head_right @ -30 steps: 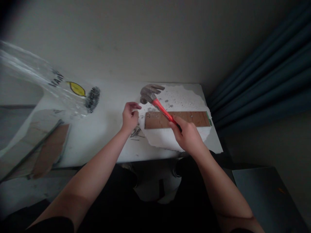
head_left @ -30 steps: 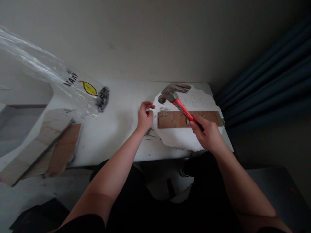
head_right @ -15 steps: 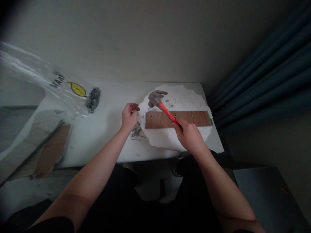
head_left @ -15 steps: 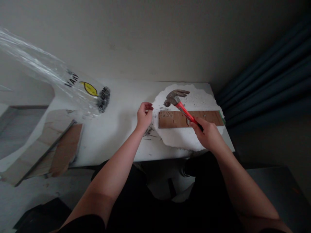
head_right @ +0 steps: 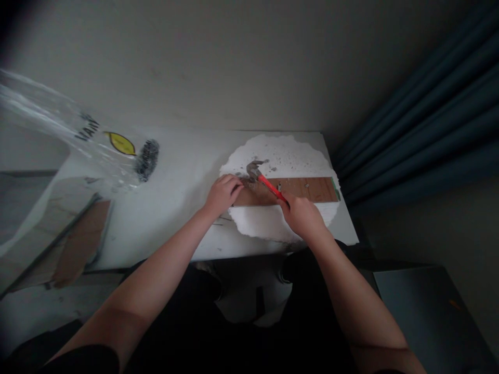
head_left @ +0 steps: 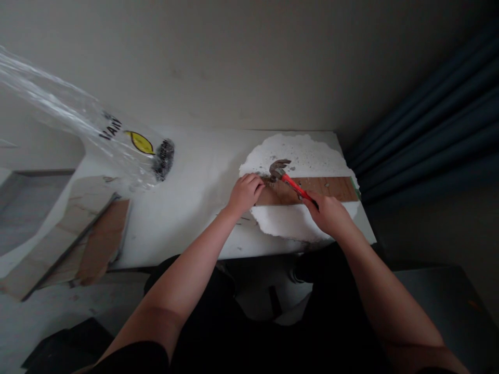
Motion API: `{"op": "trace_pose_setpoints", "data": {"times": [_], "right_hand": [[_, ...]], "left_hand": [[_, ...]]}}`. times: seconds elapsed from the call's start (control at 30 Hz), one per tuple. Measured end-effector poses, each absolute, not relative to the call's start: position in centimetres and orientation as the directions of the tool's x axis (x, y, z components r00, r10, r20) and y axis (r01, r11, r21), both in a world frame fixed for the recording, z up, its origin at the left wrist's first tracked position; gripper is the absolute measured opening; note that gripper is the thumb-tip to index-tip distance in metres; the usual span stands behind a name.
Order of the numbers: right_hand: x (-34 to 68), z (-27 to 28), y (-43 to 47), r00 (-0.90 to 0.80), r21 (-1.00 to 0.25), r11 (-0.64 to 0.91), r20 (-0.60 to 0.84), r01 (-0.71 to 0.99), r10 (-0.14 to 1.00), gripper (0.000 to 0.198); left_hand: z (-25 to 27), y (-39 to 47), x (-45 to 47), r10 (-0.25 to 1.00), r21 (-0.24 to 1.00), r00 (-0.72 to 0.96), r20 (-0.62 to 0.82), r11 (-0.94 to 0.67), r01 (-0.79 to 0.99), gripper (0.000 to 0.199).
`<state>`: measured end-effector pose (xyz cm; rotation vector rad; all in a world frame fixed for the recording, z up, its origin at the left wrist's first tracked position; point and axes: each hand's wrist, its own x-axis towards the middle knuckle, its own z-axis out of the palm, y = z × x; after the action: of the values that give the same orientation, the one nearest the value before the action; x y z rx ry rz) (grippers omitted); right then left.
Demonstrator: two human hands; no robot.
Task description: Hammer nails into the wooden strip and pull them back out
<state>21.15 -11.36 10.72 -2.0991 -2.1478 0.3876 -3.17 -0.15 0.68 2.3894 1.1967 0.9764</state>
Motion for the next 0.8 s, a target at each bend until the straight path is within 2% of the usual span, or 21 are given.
{"op": "trace_pose_setpoints", "data": {"times": [0.17,0.27,0.37,0.47,0.8], "right_hand": [[21.0,10.6,-11.2,-0.043,-0.235,0.016,-0.111,0.972,0.993,0.041],[21.1,10.6,-11.2,-0.045,-0.248,0.019,-0.103,0.969,0.994,0.04],[21.2,10.5,-11.2,-0.051,-0.254,0.026,-0.092,0.967,0.994,0.04],[21.3,10.4,-11.2,-0.052,-0.251,0.027,-0.092,0.968,0.994,0.04],[21.3,10.6,-11.1,-0.055,-0.26,0.027,-0.102,0.965,0.993,0.04]], "left_hand": [[0.8,-0.4,-2.7,0.835,0.536,0.377,0.4,-0.547,0.643,0.003],[1.6,-0.4,-2.7,0.882,0.651,0.242,0.404,-0.463,0.602,0.003],[2.4,-0.3,-3.1,0.892,0.762,0.142,0.43,-0.443,0.472,0.006],[2.7,-0.3,-3.5,0.888,0.799,0.154,0.433,-0.457,0.39,0.004],[1.7,-0.5,-3.8,0.888,0.768,0.27,0.373,-0.459,0.446,0.011]]}}
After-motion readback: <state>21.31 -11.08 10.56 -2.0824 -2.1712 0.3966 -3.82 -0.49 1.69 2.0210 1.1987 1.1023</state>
